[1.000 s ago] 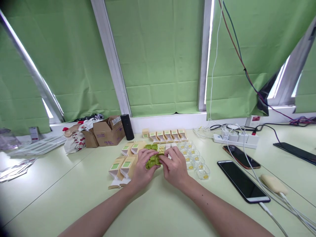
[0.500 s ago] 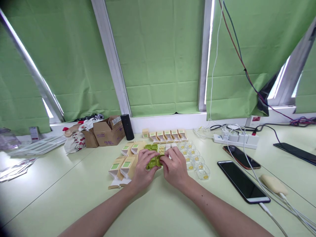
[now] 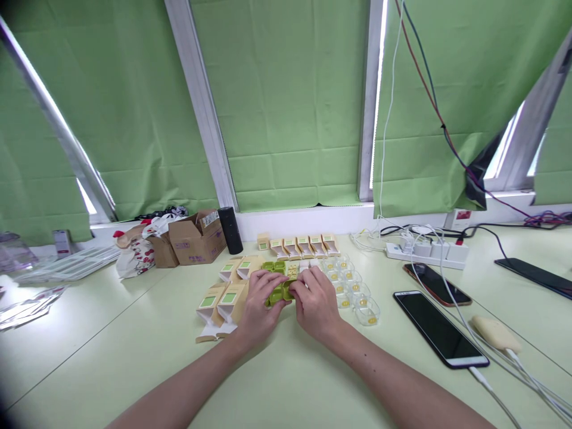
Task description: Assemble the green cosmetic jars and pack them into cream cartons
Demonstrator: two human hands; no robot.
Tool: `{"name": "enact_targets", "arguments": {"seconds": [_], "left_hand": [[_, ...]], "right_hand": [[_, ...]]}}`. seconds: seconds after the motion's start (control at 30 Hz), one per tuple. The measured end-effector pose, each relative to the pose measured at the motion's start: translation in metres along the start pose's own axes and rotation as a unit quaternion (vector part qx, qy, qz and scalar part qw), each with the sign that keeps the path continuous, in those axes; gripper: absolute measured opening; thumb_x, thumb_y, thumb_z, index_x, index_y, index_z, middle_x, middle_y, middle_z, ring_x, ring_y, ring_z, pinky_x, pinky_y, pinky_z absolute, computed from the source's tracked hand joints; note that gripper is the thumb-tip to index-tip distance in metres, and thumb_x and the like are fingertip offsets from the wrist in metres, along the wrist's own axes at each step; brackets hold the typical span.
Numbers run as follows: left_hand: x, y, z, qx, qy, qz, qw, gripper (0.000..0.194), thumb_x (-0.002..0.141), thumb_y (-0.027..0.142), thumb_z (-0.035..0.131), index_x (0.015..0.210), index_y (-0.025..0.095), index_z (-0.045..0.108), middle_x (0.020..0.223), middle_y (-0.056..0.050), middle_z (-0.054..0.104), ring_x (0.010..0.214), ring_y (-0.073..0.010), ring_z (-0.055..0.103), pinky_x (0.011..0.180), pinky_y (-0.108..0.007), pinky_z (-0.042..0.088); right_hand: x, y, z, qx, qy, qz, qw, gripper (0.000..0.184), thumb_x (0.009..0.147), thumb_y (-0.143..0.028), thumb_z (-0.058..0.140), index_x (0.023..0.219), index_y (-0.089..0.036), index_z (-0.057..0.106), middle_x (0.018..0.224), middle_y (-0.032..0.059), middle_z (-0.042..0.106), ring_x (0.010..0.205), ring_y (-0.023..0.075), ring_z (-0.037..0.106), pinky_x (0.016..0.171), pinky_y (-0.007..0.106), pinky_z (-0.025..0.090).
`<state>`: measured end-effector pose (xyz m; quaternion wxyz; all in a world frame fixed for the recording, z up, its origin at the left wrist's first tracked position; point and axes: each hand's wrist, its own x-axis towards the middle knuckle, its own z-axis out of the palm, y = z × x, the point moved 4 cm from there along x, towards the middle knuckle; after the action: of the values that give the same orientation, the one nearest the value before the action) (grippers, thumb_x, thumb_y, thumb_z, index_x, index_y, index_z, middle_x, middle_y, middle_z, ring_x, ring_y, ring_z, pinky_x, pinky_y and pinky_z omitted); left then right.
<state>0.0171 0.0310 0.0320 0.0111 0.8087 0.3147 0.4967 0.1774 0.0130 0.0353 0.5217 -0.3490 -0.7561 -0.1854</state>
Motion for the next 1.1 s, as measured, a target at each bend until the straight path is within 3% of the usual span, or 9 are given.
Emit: {"name": "enact_targets", "arguments": {"seconds": [1.1], "left_hand": [[0.0022,-0.0018,-0.0022,0.029,0.020,-0.007,0.999,0.041,0.088,0.012,0.071,0.127,0.025,0.069,0.119,-0.008,0.071,0.119,-0.0304,0.052,0.100,-0.052,0.054]], "right_hand": [[-0.0023,-0.0010,0.0020,0.000,0.000,-0.002,1.000,0.021,0.095,-0.004,0.054,0.087,-0.020,0.065,0.083,0.0063,0.058,0.082,0.0223,0.048,0.067,0.036,0.040]]}}
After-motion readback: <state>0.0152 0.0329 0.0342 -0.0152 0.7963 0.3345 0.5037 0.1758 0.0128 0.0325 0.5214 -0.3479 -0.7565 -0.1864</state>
